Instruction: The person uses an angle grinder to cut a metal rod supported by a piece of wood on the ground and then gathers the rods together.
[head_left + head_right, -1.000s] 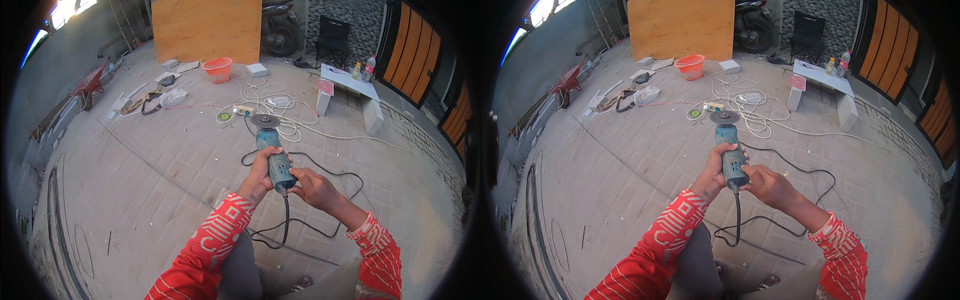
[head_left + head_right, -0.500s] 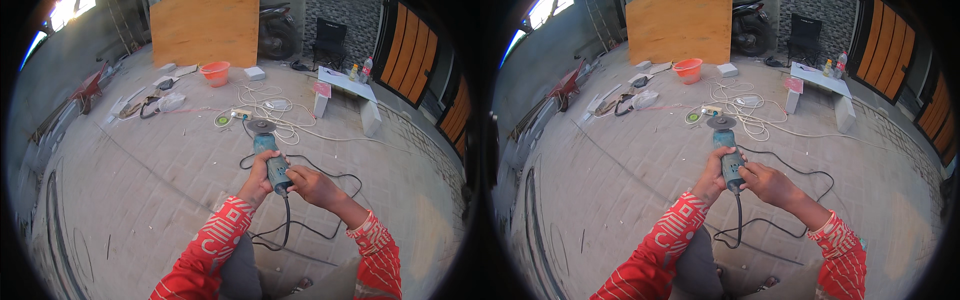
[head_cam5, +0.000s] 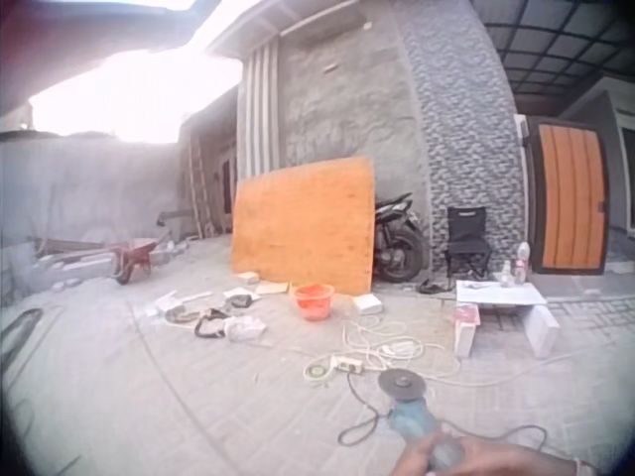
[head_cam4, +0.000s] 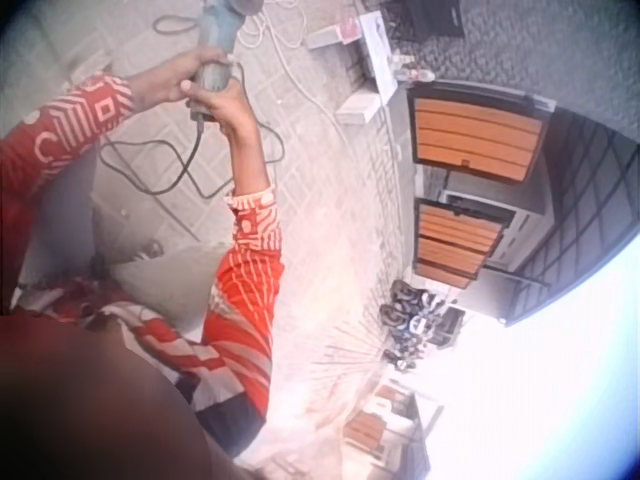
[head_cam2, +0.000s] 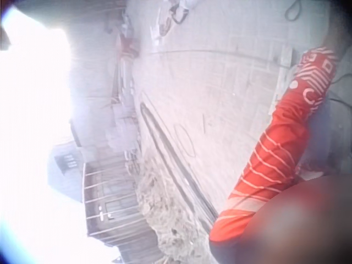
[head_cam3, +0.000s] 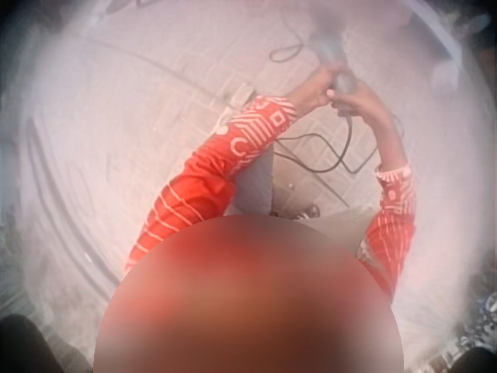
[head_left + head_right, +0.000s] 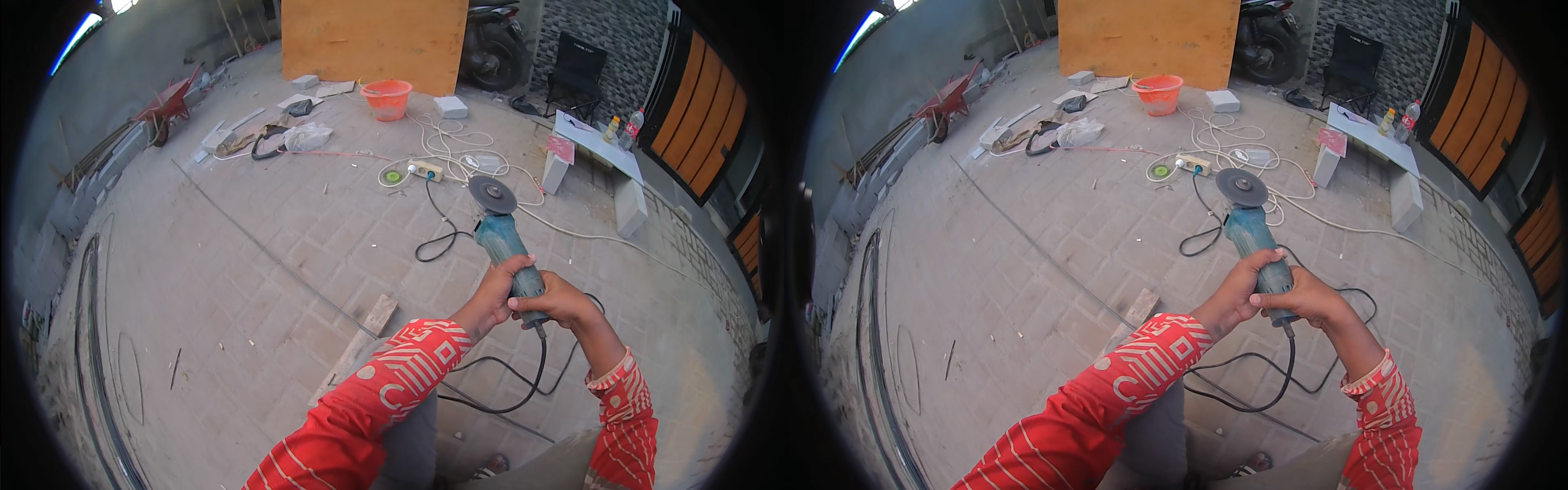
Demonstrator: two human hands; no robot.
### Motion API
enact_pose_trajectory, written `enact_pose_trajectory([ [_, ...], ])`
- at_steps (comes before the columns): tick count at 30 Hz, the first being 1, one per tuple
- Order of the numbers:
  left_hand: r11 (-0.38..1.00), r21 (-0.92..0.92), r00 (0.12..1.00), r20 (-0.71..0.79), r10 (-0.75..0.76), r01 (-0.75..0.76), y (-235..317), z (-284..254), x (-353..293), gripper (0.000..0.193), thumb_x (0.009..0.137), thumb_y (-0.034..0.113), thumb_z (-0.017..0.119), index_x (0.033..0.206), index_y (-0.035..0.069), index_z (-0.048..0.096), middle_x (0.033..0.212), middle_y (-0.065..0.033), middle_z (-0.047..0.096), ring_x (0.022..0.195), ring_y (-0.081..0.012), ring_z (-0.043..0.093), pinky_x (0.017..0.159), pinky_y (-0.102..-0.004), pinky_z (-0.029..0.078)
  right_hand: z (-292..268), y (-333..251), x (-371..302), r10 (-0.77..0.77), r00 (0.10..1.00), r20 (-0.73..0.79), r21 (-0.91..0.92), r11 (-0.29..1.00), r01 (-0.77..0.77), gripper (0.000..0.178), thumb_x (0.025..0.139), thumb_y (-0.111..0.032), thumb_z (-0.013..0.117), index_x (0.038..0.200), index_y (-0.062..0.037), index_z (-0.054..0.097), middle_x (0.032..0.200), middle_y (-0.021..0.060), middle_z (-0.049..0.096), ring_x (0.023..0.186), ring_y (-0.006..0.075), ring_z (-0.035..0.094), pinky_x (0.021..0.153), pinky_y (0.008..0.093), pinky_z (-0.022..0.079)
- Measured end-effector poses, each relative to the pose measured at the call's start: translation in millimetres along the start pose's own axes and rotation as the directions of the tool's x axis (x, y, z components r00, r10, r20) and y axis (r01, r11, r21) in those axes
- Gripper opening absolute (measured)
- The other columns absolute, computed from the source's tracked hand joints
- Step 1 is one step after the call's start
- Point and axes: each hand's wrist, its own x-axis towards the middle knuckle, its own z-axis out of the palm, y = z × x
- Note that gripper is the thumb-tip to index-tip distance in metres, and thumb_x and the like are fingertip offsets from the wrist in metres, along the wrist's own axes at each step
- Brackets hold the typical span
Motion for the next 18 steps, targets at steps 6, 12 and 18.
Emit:
enact_pose_trajectory([
  [6,0.988,0.104,0.992,-0.044,0.118,-0.113,-3,11,-4,0.033,0.085,0.03,0.071,0.105,0.008,0.056,0.086,-0.0067,0.061,0.07,-0.0186,0.063,0.056,-0.0341,0.052,7,0,0,0.045,0.992,-0.121,0.005,0.999,-0.044,0.043,0.076,-0.02,0.087,0.104,0.0036,0.063,0.087,0.0106,0.068,0.072,0.0211,0.07,0.061,0.0337,0.059],
  [12,0.957,0.212,0.967,-0.114,0.227,-0.2,-1,-15,-10,0.042,0.084,0.029,0.073,0.111,0.003,0.055,0.093,-0.0102,0.062,0.082,-0.0218,0.064,0.073,-0.0387,0.055,24,27,27,0.003,0.998,-0.07,0.171,0.985,0.009,0.034,0.072,-0.003,0.078,0.102,0.0028,0.063,0.087,0.0105,0.068,0.068,0.0188,0.068,0.059,0.0313,0.056],
  [18,0.253,0.966,0.988,-0.081,0.128,0.046,82,39,-121,0.072,0.085,0.042,0.075,0.132,-0.007,0.05,0.122,-0.0276,0.062,0.114,-0.0352,0.063,0.1,-0.0387,0.048,-3,65,43,0.09,0.974,-0.207,0.207,0.977,-0.046,0.041,0.072,-0.001,0.075,0.108,0.0,0.056,0.082,0.0086,0.064,0.064,0.0192,0.066,0.057,0.0328,0.055],
])
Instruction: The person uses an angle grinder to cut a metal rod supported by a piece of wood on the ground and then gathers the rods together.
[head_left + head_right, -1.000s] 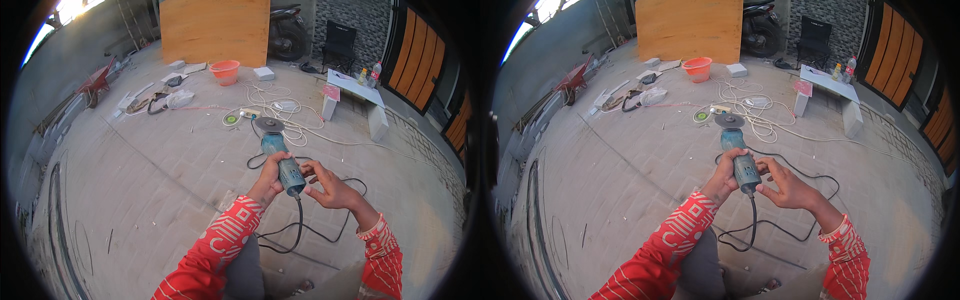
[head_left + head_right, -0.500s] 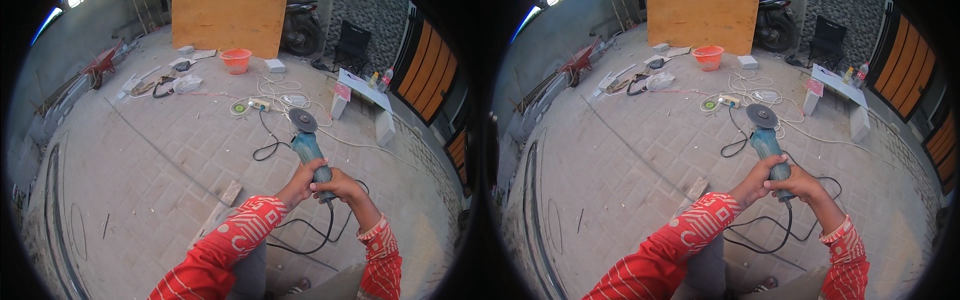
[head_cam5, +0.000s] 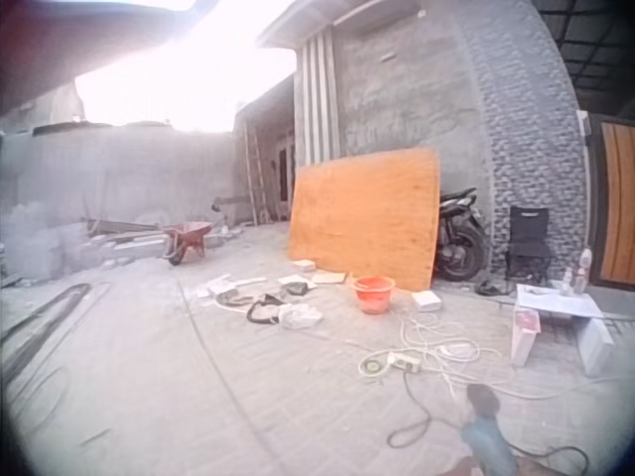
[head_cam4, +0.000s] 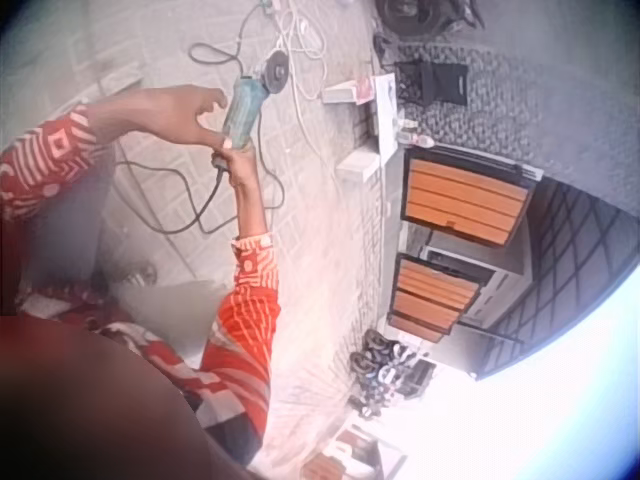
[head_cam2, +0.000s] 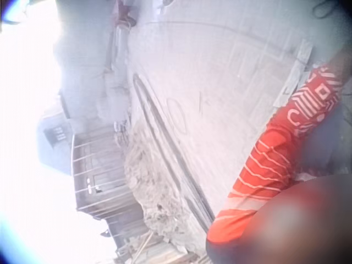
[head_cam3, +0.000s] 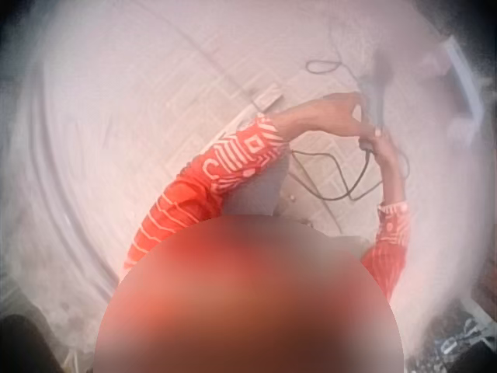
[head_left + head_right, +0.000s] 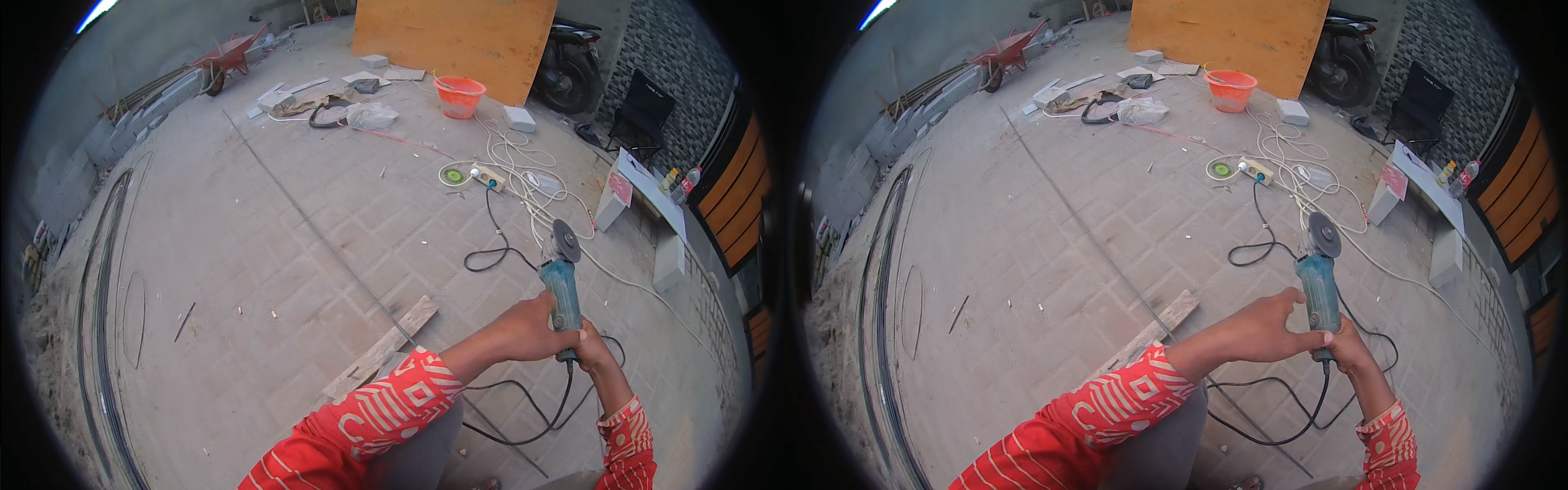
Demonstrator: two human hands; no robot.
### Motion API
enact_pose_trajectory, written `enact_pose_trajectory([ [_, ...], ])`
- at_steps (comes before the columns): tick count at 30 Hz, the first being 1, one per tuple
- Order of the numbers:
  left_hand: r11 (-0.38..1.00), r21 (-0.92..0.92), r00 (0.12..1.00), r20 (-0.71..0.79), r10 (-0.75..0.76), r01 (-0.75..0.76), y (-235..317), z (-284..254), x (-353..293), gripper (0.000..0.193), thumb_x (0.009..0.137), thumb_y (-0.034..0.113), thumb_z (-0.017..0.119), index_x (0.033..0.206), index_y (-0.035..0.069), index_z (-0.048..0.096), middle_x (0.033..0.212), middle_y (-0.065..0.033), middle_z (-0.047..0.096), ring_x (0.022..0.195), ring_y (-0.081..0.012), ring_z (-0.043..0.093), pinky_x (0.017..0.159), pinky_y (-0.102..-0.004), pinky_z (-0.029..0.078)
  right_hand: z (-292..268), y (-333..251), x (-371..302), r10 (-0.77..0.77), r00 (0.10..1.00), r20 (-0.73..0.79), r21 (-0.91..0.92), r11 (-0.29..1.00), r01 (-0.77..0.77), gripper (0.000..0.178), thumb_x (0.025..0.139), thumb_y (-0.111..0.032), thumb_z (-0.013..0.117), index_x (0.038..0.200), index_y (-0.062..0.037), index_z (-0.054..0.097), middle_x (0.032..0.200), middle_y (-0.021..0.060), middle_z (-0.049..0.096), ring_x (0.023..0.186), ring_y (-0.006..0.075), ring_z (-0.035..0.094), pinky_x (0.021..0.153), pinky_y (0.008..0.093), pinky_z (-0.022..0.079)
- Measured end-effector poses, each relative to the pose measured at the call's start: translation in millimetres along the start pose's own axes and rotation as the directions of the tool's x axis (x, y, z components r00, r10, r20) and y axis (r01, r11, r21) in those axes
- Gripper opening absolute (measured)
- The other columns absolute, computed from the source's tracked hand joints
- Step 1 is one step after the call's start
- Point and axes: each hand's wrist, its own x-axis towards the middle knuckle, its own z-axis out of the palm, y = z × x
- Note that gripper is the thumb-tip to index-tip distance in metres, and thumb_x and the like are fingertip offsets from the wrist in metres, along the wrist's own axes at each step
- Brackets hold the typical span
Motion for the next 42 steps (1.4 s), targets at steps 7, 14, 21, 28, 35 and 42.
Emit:
enact_pose_trajectory([
  [7,0.914,-0.103,0.286,-0.931,-0.228,0.393,-321,-22,-104,0.046,0.093,0.029,0.064,0.121,-0.005,0.054,0.13,-0.0251,0.056,0.125,-0.0379,0.052,0.106,-0.0488,0.036,8,61,104,-0.085,0.993,-0.083,-0.257,0.965,0.061,0.053,0.067,0.003,0.077,0.114,0.0001,0.052,0.088,0.0094,0.063,0.069,0.0205,0.066,0.061,0.0355,0.056],
  [14,0.702,0.371,0.612,-0.782,-0.117,0.608,-430,57,-125,0.079,0.089,0.052,0.057,0.134,-0.012,0.042,0.147,-0.0312,0.036,0.145,-0.0434,0.025,0.118,-0.0618,0.01,57,60,260,-0.155,0.986,-0.064,-0.505,0.857,0.102,0.062,0.061,-0.012,0.081,0.116,0.0013,0.054,0.099,0.014,0.066,0.085,0.0244,0.069,0.074,0.0367,0.056],
  [21,0.743,0.297,0.612,-0.768,-0.187,0.6,-411,44,-129,0.108,0.072,0.07,0.066,0.135,-0.012,0.034,0.149,-0.0352,0.028,0.144,-0.0488,0.021,0.118,-0.0621,0.008,131,47,368,-0.183,0.983,-0.02,-0.65,0.75,0.126,0.068,0.059,-0.019,0.081,0.119,0.003,0.057,0.108,0.0191,0.068,0.099,0.0301,0.068,0.086,0.0376,0.054],
  [28,0.785,0.276,0.626,-0.76,-0.175,0.554,-402,35,-126,0.12,0.06,0.081,0.071,0.128,-0.013,0.039,0.147,-0.036,0.03,0.142,-0.0495,0.026,0.116,-0.065,0.017,161,52,403,-0.133,0.991,0.032,-0.698,0.706,0.117,0.074,0.059,-0.02,0.08,0.124,0.0042,0.056,0.113,0.0214,0.067,0.106,0.0326,0.066,0.092,0.0383,0.051],
  [35,0.792,0.263,0.617,-0.768,-0.174,0.552,-398,32,-123,0.12,0.059,0.081,0.073,0.128,-0.013,0.04,0.146,-0.0354,0.031,0.141,-0.0494,0.027,0.115,-0.0652,0.019,165,52,418,-0.166,0.986,-0.003,-0.737,0.667,0.11,0.066,0.063,-0.016,0.078,0.122,0.0026,0.055,0.11,0.0191,0.067,0.102,0.0311,0.065,0.09,0.0368,0.05],
  [42,0.779,0.258,0.623,-0.754,-0.207,0.571,-396,30,-130,0.122,0.059,0.083,0.071,0.127,-0.013,0.041,0.146,-0.0362,0.03,0.141,-0.0495,0.027,0.116,-0.0642,0.018,192,32,402,0.071,0.997,-0.016,-0.636,0.769,-0.064,0.078,0.062,-0.024,0.08,0.128,0.0068,0.052,0.119,0.0271,0.065,0.11,0.0375,0.065,0.094,0.0396,0.051],
])
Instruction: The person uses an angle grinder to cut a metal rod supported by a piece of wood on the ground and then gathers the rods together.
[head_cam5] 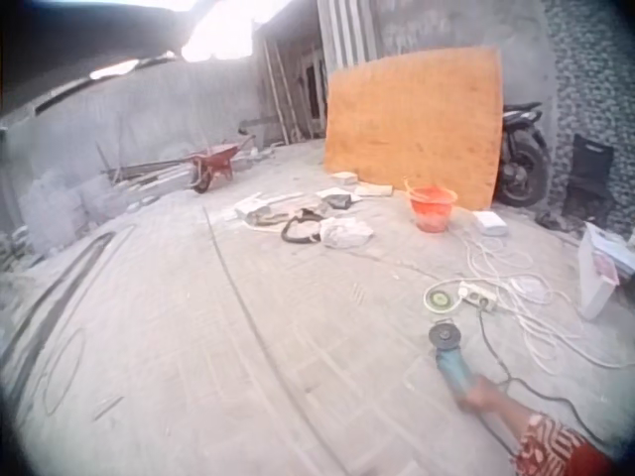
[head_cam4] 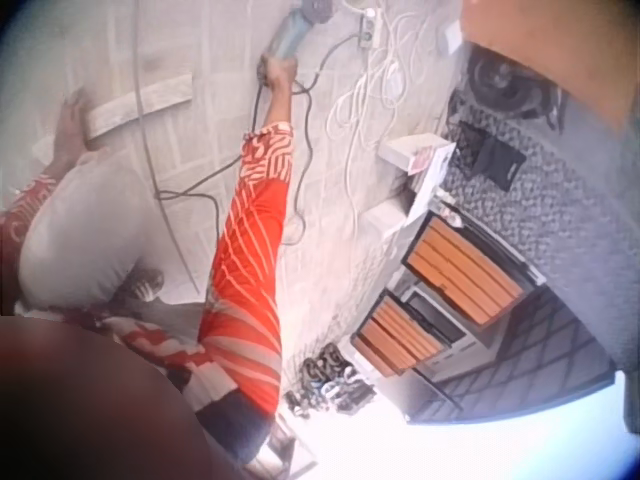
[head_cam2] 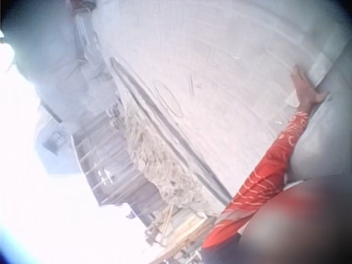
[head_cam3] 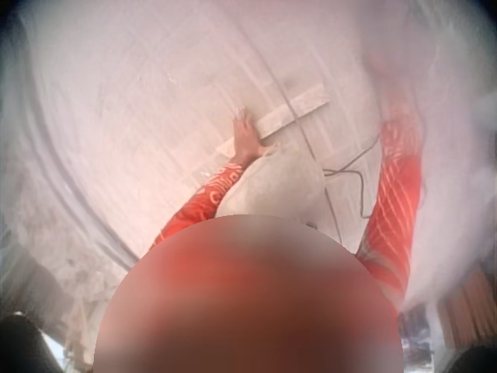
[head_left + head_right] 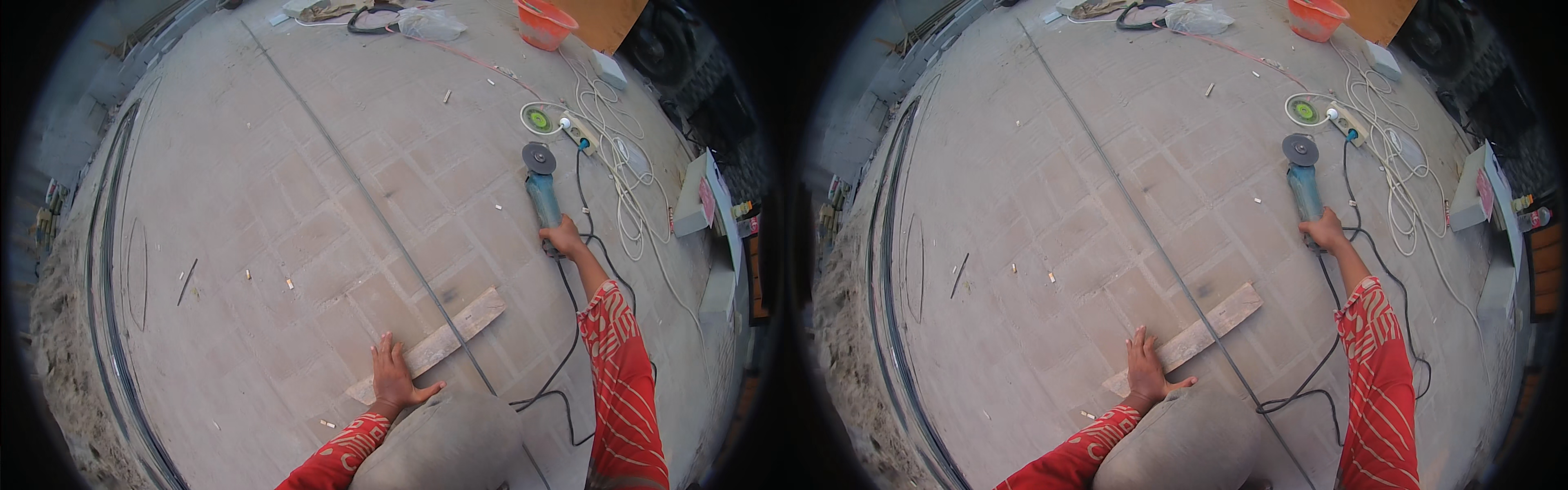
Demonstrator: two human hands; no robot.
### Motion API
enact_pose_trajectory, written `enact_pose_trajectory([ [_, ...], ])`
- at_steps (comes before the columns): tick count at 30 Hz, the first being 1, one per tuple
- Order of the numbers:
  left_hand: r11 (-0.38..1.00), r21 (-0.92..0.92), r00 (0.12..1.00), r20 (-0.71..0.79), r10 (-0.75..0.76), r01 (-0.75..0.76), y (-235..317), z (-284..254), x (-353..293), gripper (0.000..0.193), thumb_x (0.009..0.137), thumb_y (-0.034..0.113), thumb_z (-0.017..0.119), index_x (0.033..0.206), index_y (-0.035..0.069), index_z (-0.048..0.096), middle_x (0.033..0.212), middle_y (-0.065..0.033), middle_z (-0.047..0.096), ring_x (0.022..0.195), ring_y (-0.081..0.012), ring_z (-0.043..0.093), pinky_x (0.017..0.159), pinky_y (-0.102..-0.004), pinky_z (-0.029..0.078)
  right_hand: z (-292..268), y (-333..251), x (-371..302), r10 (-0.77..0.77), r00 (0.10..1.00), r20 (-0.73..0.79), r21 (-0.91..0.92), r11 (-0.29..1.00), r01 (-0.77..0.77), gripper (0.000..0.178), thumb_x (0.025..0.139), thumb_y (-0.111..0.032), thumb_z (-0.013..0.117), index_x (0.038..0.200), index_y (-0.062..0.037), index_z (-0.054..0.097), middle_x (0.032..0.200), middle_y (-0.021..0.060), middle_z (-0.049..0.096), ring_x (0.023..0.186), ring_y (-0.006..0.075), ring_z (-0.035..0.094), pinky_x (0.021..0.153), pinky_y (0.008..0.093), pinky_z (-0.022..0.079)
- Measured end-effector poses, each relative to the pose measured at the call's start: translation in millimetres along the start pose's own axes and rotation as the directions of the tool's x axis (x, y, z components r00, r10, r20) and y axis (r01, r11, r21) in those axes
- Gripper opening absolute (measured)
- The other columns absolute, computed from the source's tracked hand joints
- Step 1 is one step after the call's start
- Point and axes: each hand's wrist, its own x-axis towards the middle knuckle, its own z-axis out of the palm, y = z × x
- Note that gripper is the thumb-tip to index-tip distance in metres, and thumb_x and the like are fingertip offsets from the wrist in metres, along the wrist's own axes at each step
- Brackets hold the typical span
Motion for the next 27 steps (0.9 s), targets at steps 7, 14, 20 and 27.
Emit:
enact_pose_trajectory([
  [7,1.0,0.009,0.999,0.039,0.009,-0.009,5,-1,2,0.123,0.063,0.085,0.067,0.13,-0.015,0.041,0.147,-0.0375,0.03,0.144,-0.0486,0.024,0.118,-0.0617,0.015,10,6,-1,-0.078,0.982,-0.17,-0.308,0.951,0.022,0.09,0.066,-0.037,0.077,0.133,0.0121,0.043,0.121,0.0338,0.062,0.112,0.041,0.065,0.093,0.0419,0.053],
  [14,1.0,0.018,0.999,0.033,-0.006,0.005,1,-4,1,0.123,0.063,0.085,0.067,0.131,-0.015,0.041,0.149,-0.038,0.029,0.145,-0.0483,0.023,0.118,-0.0614,0.015,35,2,-8,-0.103,0.965,-0.241,-0.451,0.892,-0.018,0.087,0.071,-0.043,0.073,0.13,0.0134,0.042,0.117,0.0309,0.064,0.105,0.0405,0.068,0.084,0.0436,0.057],
  [20,0.999,0.043,0.999,0.045,0.007,-0.008,3,-2,1,0.129,0.058,0.089,0.066,0.131,-0.015,0.04,0.148,-0.0361,0.029,0.145,-0.0462,0.022,0.12,-0.0591,0.014,32,-18,-34,-0.067,0.97,-0.233,-0.524,0.849,-0.067,0.087,0.071,-0.049,0.072,0.129,0.011,0.044,0.118,0.0303,0.065,0.111,0.0406,0.065,0.095,0.0438,0.052],
  [27,0.999,0.036,0.999,0.053,0.004,-0.006,3,1,1,0.129,0.057,0.089,0.067,0.131,-0.014,0.041,0.148,-0.0347,0.031,0.144,-0.0462,0.025,0.119,-0.0602,0.016,46,-6,-15,-0.185,0.937,-0.297,-0.439,0.898,0.037,0.08,0.068,-0.043,0.077,0.119,0.0134,0.053,0.11,0.0309,0.067,0.106,0.0415,0.066,0.093,0.0426,0.054],
])
